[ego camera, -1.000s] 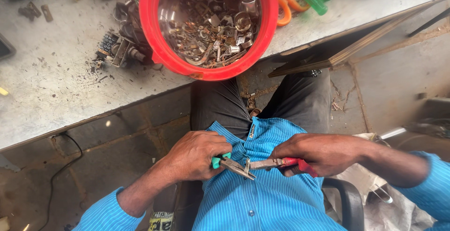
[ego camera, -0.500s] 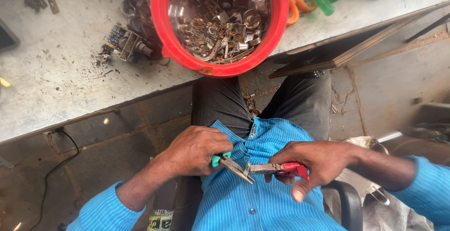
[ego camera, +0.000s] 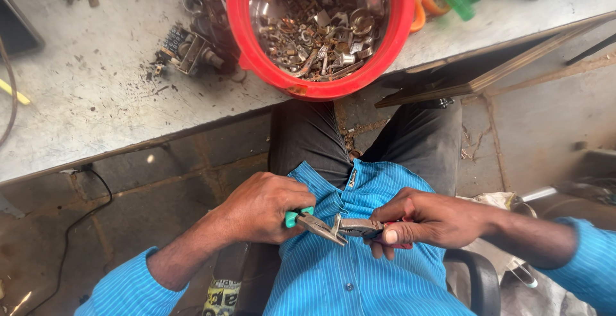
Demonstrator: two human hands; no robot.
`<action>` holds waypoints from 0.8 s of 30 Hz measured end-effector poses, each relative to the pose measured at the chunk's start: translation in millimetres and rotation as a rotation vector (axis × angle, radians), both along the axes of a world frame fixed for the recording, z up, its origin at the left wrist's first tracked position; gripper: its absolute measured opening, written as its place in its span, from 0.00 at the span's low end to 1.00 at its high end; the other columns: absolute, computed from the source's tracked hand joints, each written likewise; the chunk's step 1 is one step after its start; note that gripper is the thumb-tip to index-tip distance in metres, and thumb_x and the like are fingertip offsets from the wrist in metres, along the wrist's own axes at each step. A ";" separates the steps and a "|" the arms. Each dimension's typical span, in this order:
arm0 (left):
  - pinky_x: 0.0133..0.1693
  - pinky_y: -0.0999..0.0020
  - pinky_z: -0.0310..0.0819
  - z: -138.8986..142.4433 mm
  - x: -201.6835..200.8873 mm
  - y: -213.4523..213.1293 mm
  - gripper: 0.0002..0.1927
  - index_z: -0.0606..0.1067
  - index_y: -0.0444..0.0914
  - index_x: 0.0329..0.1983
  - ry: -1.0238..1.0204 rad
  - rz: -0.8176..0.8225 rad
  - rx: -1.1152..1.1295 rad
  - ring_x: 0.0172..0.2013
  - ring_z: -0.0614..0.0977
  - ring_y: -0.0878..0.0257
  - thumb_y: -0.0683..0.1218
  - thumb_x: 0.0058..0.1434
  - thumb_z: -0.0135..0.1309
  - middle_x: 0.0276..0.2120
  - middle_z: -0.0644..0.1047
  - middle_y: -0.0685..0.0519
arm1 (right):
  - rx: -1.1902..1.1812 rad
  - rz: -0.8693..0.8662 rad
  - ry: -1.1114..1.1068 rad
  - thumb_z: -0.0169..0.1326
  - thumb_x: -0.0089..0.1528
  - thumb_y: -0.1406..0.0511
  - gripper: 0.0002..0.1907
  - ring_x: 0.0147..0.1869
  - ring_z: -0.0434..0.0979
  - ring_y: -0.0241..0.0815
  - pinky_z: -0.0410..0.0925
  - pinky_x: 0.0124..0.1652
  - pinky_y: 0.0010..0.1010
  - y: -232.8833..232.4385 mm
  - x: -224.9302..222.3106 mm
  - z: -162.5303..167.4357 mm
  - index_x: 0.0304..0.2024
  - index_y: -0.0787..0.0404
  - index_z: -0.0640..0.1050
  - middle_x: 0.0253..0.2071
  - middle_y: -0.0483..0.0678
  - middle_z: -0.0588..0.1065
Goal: The person uses two pliers to manipulate small metal parts over a red bowl, then sets the tools down and sorts through the parts by hand. The person picks up individual pieces, examines them, and places them back into the bowl or on the table.
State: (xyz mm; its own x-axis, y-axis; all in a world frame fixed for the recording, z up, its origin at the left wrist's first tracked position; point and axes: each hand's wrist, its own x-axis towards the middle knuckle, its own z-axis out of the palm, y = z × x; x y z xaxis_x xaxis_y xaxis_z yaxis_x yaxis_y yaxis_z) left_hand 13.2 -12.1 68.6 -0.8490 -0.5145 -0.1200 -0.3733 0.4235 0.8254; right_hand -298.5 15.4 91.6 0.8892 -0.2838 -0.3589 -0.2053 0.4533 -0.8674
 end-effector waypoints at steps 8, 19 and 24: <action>0.25 0.61 0.73 -2.2 -1.7 9.3 0.11 0.72 0.42 0.22 -0.004 0.022 0.043 0.23 0.80 0.62 0.44 0.48 0.65 0.19 0.73 0.58 | 0.068 0.044 0.052 0.44 0.68 0.45 0.31 0.38 0.72 0.34 0.69 0.40 0.31 1.7 -3.1 -13.3 0.46 0.66 0.81 0.36 0.46 0.80; 0.25 0.58 0.72 15.6 -6.9 2.3 0.14 0.73 0.41 0.20 -0.111 0.010 0.141 0.20 0.79 0.60 0.48 0.52 0.66 0.16 0.73 0.57 | 0.022 0.068 -0.103 0.57 0.55 0.33 0.45 0.38 0.75 0.36 0.66 0.38 0.32 -1.1 -7.2 -10.2 0.53 0.65 0.78 0.33 0.44 0.74; 0.26 0.58 0.73 24.8 -7.8 2.8 0.13 0.74 0.41 0.20 -0.151 -0.039 0.149 0.21 0.80 0.60 0.49 0.52 0.66 0.17 0.74 0.57 | 0.039 0.197 -0.050 0.66 0.58 0.49 0.26 0.37 0.72 0.37 0.64 0.38 0.32 -2.3 3.2 -8.4 0.41 0.64 0.78 0.32 0.43 0.72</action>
State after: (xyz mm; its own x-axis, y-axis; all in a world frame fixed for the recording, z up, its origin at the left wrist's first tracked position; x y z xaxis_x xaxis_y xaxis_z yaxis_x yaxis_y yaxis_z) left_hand 5.4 -9.3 93.5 -0.8348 -0.4484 -0.3195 -0.4831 0.3180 0.8158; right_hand -295.3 13.0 83.2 0.9430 -0.0893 -0.3206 -0.2510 0.4418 -0.8613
